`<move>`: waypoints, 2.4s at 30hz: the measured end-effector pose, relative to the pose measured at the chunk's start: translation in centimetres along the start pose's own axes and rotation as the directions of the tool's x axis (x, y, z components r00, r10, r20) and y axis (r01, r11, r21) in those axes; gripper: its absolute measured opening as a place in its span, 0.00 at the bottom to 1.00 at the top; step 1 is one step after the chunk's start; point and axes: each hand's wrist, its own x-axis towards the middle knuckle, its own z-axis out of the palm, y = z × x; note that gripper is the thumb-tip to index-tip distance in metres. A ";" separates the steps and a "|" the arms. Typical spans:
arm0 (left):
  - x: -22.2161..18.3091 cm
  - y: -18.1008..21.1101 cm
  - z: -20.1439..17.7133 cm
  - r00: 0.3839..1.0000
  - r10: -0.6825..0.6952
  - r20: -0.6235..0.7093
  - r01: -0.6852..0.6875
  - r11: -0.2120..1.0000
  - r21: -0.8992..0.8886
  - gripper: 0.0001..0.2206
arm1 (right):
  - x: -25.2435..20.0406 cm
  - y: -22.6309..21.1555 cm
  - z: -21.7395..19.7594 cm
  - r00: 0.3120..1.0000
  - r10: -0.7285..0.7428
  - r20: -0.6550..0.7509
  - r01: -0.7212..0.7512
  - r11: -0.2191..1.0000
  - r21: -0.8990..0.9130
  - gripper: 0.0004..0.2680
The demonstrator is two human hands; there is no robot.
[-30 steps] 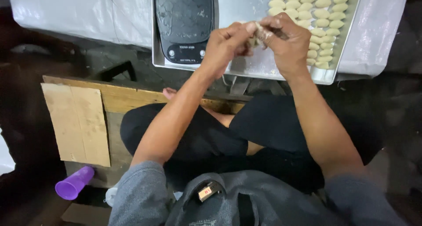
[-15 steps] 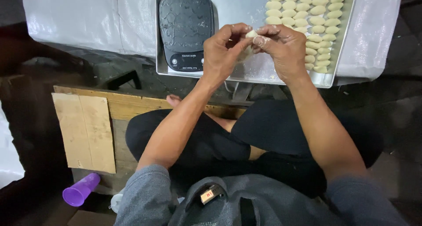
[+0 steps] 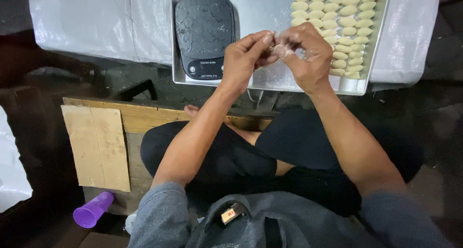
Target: Shaping small pieces of dough into oblong dumplings by rolling them between palms and arranging them on a tray.
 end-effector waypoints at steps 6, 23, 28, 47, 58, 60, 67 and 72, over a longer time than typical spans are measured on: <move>-2.6 -6.4 1.7 0.962 -0.106 0.250 0.127 0.989 -0.071 0.21 | -0.6 1.5 1.0 0.939 -0.340 -0.060 0.296 0.881 -0.369 0.21; -2.6 -7.6 0.7 0.929 -0.024 0.369 0.198 0.875 -0.443 0.33 | -5.1 3.7 4.8 0.946 -0.282 0.157 0.323 0.821 -0.472 0.39; -5.4 -7.4 3.1 0.966 -0.093 0.240 0.136 0.976 -0.170 0.24 | -1.7 3.9 1.5 0.944 -0.322 -0.069 0.264 0.866 -0.425 0.30; -5.1 -9.5 1.2 0.999 -0.019 -0.027 0.026 0.958 0.285 0.29 | -2.5 2.5 2.8 0.953 -0.304 -0.004 0.292 0.919 -0.263 0.27; -4.9 -5.0 4.2 0.873 0.316 0.372 -0.390 0.910 0.142 0.29 | -3.5 2.5 3.2 0.993 -0.085 -0.083 0.070 0.984 -0.164 0.25; -4.5 -4.8 4.4 0.863 0.357 0.358 -0.429 0.892 0.145 0.26 | -3.4 3.0 3.3 0.993 -0.085 -0.082 0.072 0.987 -0.144 0.25; -4.3 -5.9 3.6 0.870 0.330 0.365 -0.404 0.903 0.146 0.27 | -2.4 4.4 3.4 0.989 -0.098 -0.110 0.093 0.995 -0.045 0.26; -4.1 -5.1 3.1 0.843 0.286 0.455 -0.418 0.882 0.219 0.33 | -2.8 5.2 3.4 0.993 -0.037 -0.116 0.045 0.996 0.070 0.26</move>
